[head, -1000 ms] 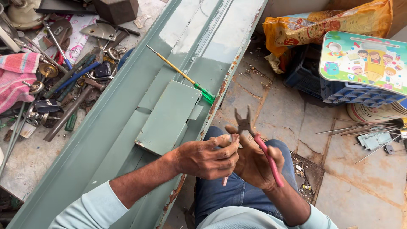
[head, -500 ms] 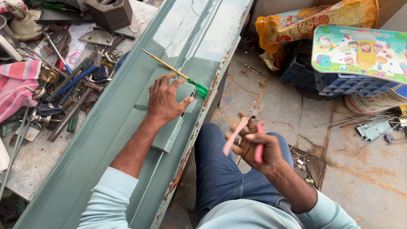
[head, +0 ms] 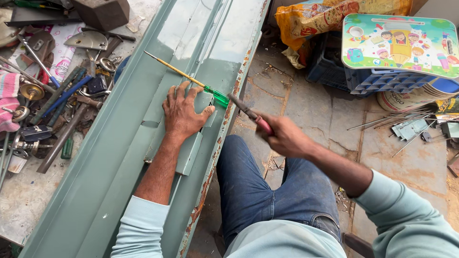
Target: The person uses a screwdriver and pliers to pry and remove a metal cover plate from a long gray metal frame. They repeatedly insert the screwdriver into seams, lever the plate, and use pliers to pull a small tab, eventually detaching the cover and exposing the interior.
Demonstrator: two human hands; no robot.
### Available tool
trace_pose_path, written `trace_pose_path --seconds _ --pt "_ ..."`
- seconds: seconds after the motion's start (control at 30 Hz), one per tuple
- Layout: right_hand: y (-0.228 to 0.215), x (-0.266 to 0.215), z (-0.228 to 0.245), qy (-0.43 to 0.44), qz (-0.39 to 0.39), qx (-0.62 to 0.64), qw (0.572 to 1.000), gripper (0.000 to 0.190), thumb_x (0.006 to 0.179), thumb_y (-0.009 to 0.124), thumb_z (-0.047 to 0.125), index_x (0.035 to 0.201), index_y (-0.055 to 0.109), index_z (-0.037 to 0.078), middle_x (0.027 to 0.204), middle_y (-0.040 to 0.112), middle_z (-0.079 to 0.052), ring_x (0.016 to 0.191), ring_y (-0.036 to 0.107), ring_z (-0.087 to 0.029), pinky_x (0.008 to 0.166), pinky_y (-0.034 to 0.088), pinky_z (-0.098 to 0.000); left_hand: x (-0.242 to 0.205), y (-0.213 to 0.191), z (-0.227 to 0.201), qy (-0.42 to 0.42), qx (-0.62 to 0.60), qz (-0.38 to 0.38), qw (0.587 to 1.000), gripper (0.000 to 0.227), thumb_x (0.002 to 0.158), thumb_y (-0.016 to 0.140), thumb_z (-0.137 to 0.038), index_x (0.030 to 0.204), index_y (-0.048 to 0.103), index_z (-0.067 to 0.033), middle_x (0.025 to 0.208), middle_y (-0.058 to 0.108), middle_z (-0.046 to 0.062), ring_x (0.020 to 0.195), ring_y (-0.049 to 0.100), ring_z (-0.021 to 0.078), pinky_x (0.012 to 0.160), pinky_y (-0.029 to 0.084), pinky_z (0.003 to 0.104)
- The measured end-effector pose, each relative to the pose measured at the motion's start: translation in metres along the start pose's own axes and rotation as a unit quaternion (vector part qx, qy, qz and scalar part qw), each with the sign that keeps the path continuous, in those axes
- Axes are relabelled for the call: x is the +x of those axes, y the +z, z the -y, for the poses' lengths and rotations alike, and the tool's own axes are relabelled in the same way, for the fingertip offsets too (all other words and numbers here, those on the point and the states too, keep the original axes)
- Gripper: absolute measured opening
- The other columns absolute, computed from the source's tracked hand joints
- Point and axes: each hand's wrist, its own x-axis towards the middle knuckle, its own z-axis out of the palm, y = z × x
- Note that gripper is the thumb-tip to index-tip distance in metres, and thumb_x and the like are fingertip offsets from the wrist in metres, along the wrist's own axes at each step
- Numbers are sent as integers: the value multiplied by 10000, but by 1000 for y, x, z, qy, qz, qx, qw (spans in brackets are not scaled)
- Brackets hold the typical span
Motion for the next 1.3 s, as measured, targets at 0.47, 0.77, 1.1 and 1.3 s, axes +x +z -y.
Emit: trace_pose_path --seconds 0.47,0.77,1.1,1.3 --pt "-6 66 11 -91 -216 -397 888 584 1053 389 463 1582 336 221 1314 473 -239 1293 450 -421 999 515 -492 -1 -2 2 7 -7 18 1000 731 787 822 -553 1392 572 -226 1556 358 101 1471 221 438 1160 215 666" --pt "10 74 -3 -91 -229 -394 885 550 1081 439 361 1600 373 193 1267 483 -235 1177 492 -379 938 534 -480 -3 -2 1 24 -1 7 1000 744 779 828 -561 1389 576 -218 1521 371 131 1448 235 466 1126 228 695" --pt "25 68 -7 -110 -276 -354 887 580 1066 504 357 1528 410 19 1253 480 -239 1145 512 -400 885 523 -514 -4 -4 -3 40 10 -7 999 753 783 833 -552 1394 570 -200 1510 363 162 1429 241 481 1110 243 696" --pt "22 71 -6 -110 -258 -412 867 644 1083 453 457 1496 424 -37 1174 527 -238 1107 522 -366 877 511 -495 -3 -1 -1 36 4 5 999 759 780 840 -545 1396 561 -199 1506 356 168 1425 235 486 1106 237 704"
